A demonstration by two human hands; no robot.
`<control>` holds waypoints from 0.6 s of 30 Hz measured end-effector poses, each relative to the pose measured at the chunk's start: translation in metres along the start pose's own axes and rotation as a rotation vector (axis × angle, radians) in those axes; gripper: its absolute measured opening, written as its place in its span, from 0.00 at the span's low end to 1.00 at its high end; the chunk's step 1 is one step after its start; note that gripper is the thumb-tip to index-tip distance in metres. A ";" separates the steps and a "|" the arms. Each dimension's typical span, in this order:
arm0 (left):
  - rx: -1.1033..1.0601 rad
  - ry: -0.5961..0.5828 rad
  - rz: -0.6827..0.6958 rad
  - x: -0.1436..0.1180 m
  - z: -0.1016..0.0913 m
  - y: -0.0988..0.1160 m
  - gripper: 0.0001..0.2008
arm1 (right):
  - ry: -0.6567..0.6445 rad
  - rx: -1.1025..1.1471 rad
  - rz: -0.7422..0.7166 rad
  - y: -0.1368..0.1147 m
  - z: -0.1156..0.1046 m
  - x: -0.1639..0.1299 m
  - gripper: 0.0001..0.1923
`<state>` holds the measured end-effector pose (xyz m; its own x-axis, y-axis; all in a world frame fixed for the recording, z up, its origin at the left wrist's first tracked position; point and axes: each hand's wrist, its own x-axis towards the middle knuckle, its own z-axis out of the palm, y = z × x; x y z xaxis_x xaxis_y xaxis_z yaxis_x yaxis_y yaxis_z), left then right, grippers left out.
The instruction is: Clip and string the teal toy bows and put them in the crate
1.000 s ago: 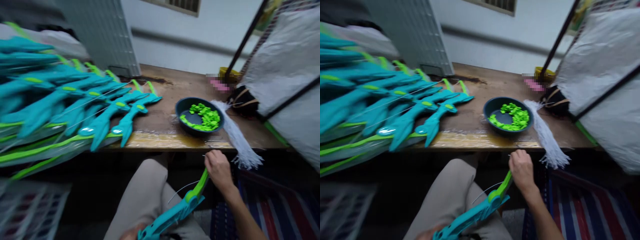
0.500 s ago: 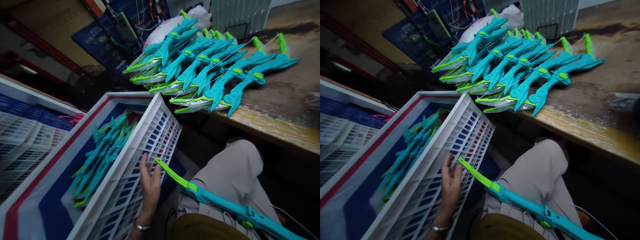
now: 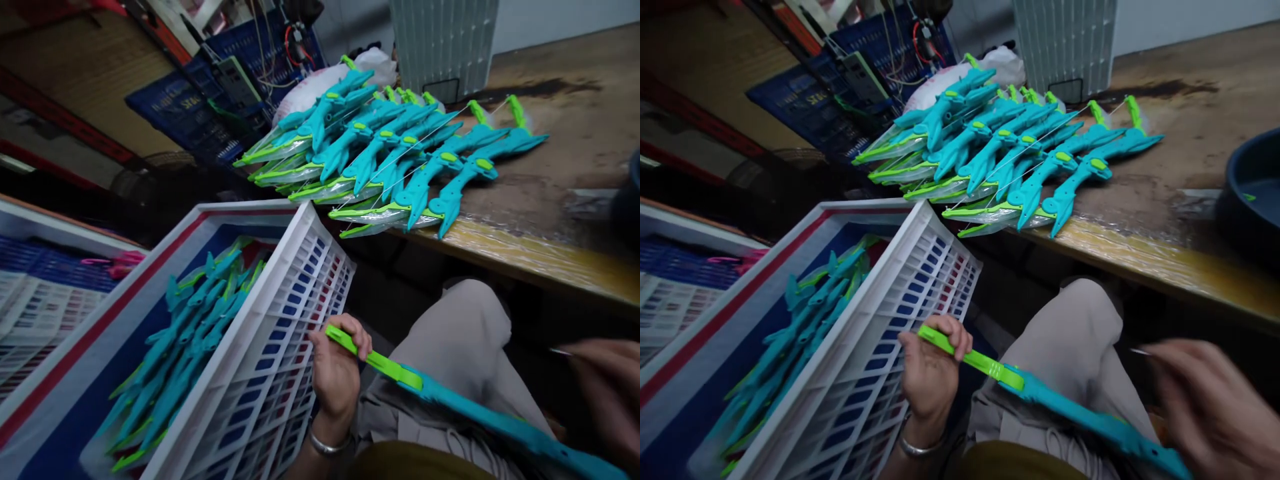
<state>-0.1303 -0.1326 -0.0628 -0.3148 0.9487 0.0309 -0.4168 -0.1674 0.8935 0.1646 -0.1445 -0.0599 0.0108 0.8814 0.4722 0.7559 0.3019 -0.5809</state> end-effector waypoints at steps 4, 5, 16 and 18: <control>-0.071 -0.173 0.033 -0.013 0.023 0.014 0.30 | -0.184 0.370 -0.404 -0.080 0.021 0.030 0.15; -0.099 -0.177 0.028 -0.017 0.028 0.017 0.29 | -0.195 0.422 -0.461 -0.101 0.031 0.036 0.17; -0.142 -0.199 -0.016 -0.037 0.039 0.024 0.26 | -0.056 0.423 -0.481 -0.153 0.048 0.047 0.27; -0.151 -0.194 -0.029 -0.036 0.040 0.023 0.26 | -0.067 0.417 -0.479 -0.152 0.049 0.046 0.27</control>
<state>-0.0939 -0.1600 -0.0257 -0.1370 0.9850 0.1050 -0.5507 -0.1638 0.8185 0.0178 -0.1324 0.0174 -0.3160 0.6306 0.7089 0.3484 0.7721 -0.5315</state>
